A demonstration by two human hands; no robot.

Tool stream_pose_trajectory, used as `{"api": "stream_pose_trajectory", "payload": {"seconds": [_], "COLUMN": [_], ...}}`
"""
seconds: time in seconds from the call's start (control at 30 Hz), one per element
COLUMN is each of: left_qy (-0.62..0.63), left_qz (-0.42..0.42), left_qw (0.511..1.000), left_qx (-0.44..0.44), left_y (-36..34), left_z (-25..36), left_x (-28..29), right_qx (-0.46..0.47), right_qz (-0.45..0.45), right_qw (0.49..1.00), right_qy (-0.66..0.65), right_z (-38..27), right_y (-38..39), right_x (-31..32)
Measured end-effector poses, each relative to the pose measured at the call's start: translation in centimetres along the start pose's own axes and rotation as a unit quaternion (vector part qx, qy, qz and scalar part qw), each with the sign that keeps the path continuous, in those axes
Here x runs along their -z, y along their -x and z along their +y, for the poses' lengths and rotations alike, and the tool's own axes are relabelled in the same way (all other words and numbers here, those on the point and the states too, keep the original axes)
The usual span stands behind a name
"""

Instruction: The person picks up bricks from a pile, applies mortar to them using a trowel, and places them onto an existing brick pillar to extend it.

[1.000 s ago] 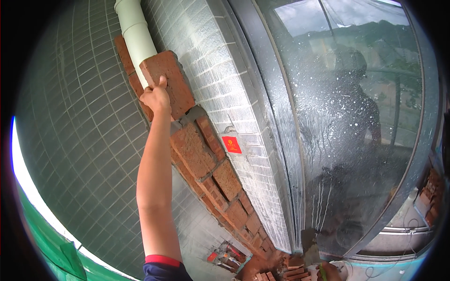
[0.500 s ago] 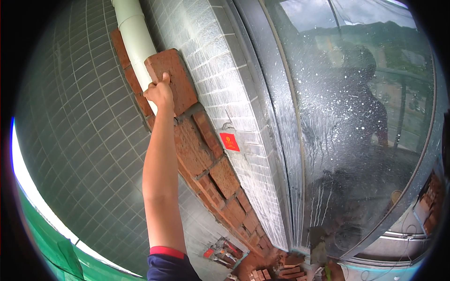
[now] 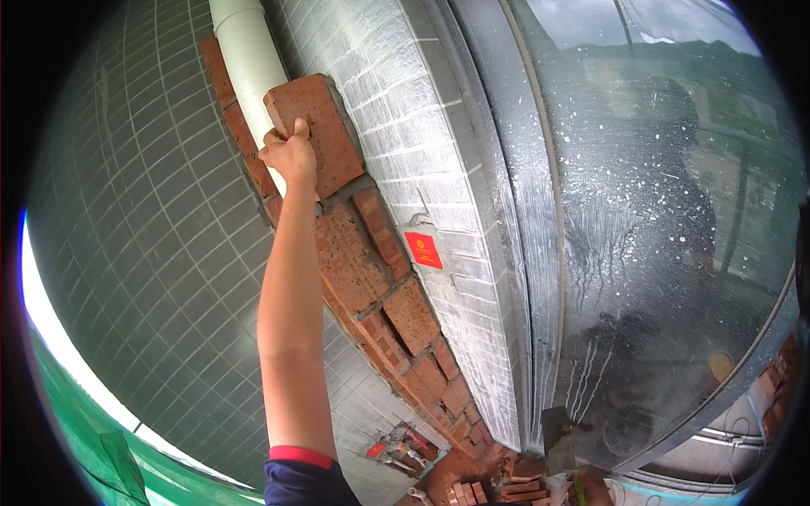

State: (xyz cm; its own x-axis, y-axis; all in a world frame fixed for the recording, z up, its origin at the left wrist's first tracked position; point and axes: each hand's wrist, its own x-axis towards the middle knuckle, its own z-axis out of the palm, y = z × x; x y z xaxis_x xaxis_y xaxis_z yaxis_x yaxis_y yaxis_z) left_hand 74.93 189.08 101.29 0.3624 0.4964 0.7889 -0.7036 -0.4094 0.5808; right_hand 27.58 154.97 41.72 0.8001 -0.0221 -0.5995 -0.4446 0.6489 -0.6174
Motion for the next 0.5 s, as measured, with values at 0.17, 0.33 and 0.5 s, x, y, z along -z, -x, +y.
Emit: {"api": "stream_pose_trajectory", "payload": {"seconds": [0.17, 0.33, 0.5], "left_qy": [-0.078, -0.054, -0.137], "left_qz": [0.039, 0.013, 0.034], "left_qw": [0.996, 0.998, 0.989], "left_qx": [-0.018, -0.032, -0.033], "left_y": [2.0, 2.2, 1.2], "left_z": [1.6, 0.8, -0.2], "left_x": [-0.1, -1.4, 1.6], "right_qx": [0.025, 0.023, -0.002], "right_qz": [0.098, -0.005, -0.053], "right_qw": [0.994, 1.0, 0.996], "right_qy": [-0.039, 0.018, 0.076], "right_z": [-1.2, 0.2, -1.3], "right_y": [0.2, -4.3, -6.2], "right_x": [-3.3, 0.3, -3.1]}}
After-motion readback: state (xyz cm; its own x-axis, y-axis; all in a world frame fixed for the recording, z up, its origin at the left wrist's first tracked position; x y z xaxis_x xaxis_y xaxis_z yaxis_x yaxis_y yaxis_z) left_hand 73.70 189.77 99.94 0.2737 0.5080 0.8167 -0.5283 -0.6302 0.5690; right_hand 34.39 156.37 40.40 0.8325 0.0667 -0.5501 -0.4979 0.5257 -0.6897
